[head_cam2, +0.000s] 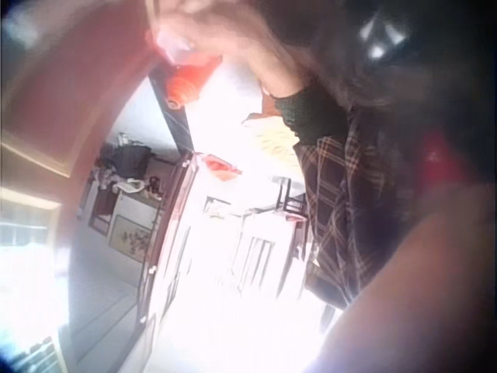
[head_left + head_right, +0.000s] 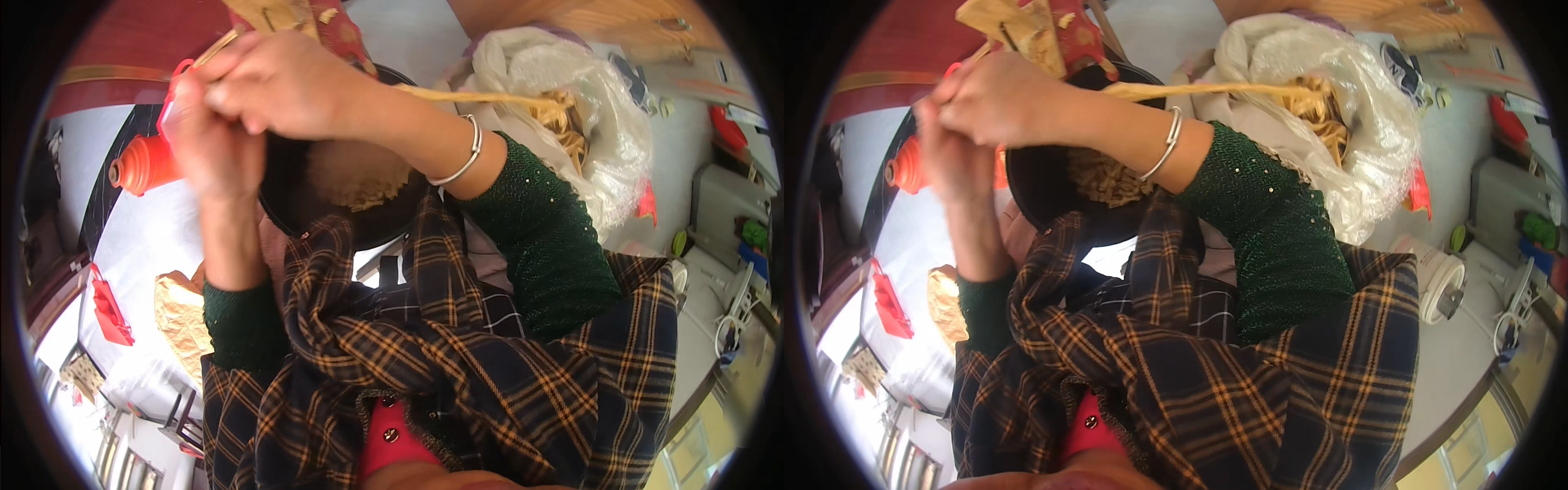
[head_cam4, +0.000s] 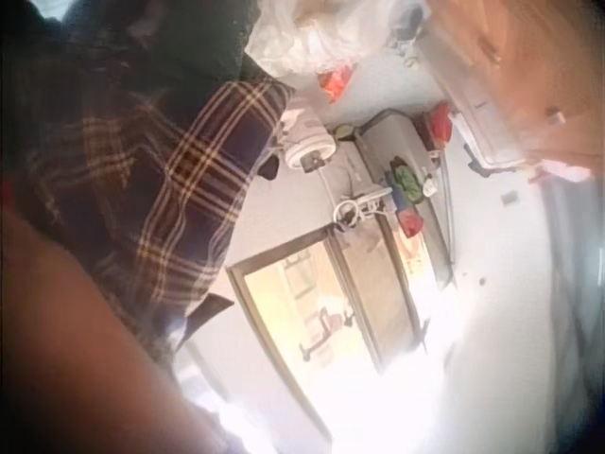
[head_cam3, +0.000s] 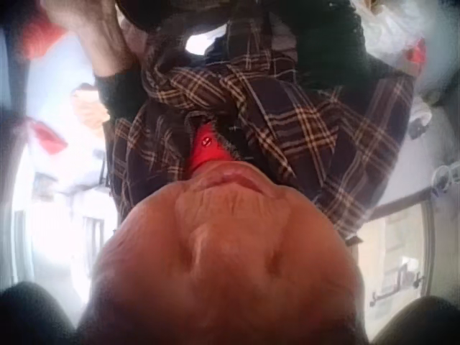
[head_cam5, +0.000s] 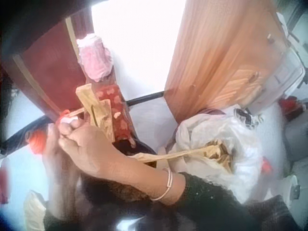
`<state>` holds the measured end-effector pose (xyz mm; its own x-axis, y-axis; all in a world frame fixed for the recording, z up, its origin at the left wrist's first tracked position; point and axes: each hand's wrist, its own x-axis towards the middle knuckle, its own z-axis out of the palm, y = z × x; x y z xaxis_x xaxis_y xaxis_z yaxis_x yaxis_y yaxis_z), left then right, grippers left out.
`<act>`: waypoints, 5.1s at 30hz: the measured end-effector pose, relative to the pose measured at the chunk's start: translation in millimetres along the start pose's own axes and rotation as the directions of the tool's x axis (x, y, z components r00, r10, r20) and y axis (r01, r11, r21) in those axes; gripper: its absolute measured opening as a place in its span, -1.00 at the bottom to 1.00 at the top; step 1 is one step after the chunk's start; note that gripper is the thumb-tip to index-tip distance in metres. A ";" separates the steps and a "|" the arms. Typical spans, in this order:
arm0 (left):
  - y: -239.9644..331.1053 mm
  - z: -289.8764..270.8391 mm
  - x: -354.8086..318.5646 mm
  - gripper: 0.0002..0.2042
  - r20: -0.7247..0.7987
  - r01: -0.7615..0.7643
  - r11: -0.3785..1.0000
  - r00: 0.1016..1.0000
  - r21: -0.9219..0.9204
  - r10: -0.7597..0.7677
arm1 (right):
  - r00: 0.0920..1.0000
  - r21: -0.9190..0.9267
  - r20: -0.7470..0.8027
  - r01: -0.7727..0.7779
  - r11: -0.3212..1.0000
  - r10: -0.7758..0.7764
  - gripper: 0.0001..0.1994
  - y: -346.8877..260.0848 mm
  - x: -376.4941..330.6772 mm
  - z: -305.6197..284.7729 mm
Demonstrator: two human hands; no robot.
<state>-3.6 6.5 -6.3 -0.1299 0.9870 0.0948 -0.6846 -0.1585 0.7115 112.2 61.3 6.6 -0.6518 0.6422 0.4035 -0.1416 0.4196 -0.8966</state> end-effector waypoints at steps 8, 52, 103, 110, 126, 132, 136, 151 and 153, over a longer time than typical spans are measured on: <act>102.9 10.3 -34.9 -0.84 0.171 -0.188 0.937 0.954 -0.294 0.245 | 0.968 -0.394 0.120 0.248 0.885 -0.218 -0.84 -75.7 -16.3 8.8; 8.2 -2.0 -12.1 -0.93 0.122 -0.266 0.391 0.927 0.881 0.356 | 0.753 0.095 0.291 -0.636 0.766 0.590 -0.86 -15.1 -4.7 -33.7; 44.2 -19.0 -17.4 -0.78 0.195 -0.193 0.249 0.981 0.949 0.019 | 0.958 -0.094 0.178 -0.210 0.973 0.224 -0.79 -4.8 -15.3 -57.6; 24.9 -14.0 -15.1 -0.77 0.341 -0.323 0.129 0.928 0.937 -0.149 | 0.937 -0.177 0.236 -0.220 0.959 0.258 -0.82 0.1 -17.6 -50.2; -4.2 -55.0 55.8 -0.75 0.040 -0.011 -0.123 0.972 0.992 0.233 | 0.929 -0.591 -0.264 -0.369 0.717 0.260 -0.78 55.6 30.7 -48.6; 0.0 -44.2 41.5 -0.69 -0.103 0.115 -0.277 0.993 0.954 0.057 | 0.916 -0.839 -0.220 -0.353 0.415 0.335 -0.78 58.4 25.6 -56.8; 8.2 -7.0 3.7 -0.55 -0.086 0.084 -0.037 0.995 0.996 -0.059 | 0.894 -0.100 -0.107 -0.446 0.889 0.436 -0.79 40.1 15.6 -48.0; 69.6 2.5 10.4 -0.65 -0.353 -0.292 0.953 0.903 -0.081 0.247 | 0.886 0.100 0.303 -0.394 0.913 0.350 -0.80 -31.9 0.9 -9.0; 63.7 5.8 6.4 -0.64 -0.335 -0.439 0.851 0.787 0.288 0.519 | 0.828 0.472 0.375 -0.558 0.682 0.418 -0.82 -33.0 -1.0 -12.6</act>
<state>-43.9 2.9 43.6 -0.6973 0.6852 0.2105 -0.3196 -0.5601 0.7643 126.9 55.0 38.1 -0.8780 0.4662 -0.1090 -0.0847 -0.3754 -0.9230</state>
